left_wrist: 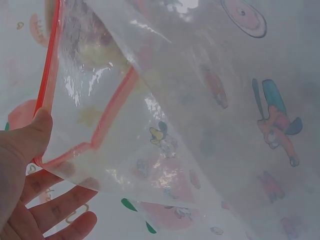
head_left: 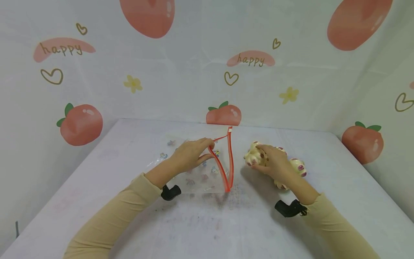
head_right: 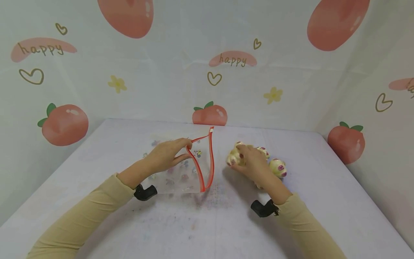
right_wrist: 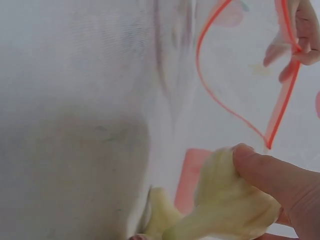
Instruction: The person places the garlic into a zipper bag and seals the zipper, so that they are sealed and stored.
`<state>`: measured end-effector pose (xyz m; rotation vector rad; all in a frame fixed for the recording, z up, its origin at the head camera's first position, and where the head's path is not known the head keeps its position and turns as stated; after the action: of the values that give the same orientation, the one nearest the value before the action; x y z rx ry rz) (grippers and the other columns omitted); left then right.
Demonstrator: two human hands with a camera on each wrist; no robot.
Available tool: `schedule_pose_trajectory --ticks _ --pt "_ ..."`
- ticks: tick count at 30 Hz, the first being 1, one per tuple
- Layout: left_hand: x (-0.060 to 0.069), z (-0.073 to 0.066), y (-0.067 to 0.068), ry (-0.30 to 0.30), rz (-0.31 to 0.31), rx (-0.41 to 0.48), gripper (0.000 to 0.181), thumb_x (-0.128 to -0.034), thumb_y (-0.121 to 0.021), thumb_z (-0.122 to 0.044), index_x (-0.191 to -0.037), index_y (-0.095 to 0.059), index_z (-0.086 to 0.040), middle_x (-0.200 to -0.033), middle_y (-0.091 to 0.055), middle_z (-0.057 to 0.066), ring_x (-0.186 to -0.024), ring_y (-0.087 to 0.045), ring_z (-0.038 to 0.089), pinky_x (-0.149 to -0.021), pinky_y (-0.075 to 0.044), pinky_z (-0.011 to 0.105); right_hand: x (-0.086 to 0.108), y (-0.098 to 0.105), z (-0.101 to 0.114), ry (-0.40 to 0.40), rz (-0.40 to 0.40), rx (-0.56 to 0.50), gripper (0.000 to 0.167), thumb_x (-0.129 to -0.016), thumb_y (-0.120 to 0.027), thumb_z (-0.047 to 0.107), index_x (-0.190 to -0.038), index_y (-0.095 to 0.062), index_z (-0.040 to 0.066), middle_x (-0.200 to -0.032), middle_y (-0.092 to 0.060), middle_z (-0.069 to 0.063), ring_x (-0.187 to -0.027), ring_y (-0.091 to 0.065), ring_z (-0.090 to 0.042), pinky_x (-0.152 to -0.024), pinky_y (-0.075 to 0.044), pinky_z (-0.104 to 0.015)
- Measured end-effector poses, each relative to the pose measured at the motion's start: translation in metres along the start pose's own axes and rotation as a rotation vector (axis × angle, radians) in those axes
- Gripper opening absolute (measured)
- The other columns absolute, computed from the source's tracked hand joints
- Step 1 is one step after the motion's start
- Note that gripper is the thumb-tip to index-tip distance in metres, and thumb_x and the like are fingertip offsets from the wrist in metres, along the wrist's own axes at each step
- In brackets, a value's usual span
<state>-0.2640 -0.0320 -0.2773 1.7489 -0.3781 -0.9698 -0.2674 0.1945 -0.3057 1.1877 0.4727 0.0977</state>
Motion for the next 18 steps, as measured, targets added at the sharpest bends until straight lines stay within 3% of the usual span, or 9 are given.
schedule_pose_trajectory --ticks 6,13,18 --pt "0.0 0.0 0.0 0.007 0.007 0.004 0.028 -0.0878 -0.065 -0.027 -0.108 -0.052 -0.012 -0.098 -0.067 -0.001 -0.055 -0.05 0.011 -0.052 -0.039 0.018 0.001 0.006 0.003 0.017 -0.038 -0.069 0.062 -0.074 -0.078 0.021 -0.125 -0.052 -0.004 -0.122 -0.059 -0.024 -0.11 -0.057 -0.039 -0.092 -0.044 -0.054" --pt "0.0 0.0 0.0 0.0 -0.004 0.009 0.029 -0.0876 -0.065 -0.026 -0.108 -0.052 -0.012 -0.098 -0.067 -0.001 -0.054 -0.05 0.011 -0.051 -0.039 0.018 0.001 0.016 0.013 0.096 -0.137 -0.137 0.059 -0.07 -0.081 0.015 -0.119 -0.054 -0.004 -0.112 -0.062 -0.021 -0.101 -0.06 -0.035 -0.087 -0.048 -0.05" --pt "0.0 0.001 0.0 0.01 -0.001 0.01 0.029 -0.0872 -0.066 -0.025 -0.109 -0.051 -0.012 -0.099 -0.066 -0.001 -0.056 -0.052 0.012 -0.053 -0.042 0.02 0.001 0.021 0.017 0.08 -0.143 -0.165 0.06 -0.07 -0.082 0.015 -0.12 -0.054 -0.003 -0.113 -0.062 -0.02 -0.102 -0.059 -0.034 -0.088 -0.048 -0.05"
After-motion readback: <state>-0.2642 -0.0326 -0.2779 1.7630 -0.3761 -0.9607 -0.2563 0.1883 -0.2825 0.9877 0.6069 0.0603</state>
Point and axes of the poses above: each hand's wrist, its own x-axis away from the middle knuckle, its own y-axis out of the back of the hand, z = x × y, the point moved 7 cm from there along -x, towards the middle knuckle
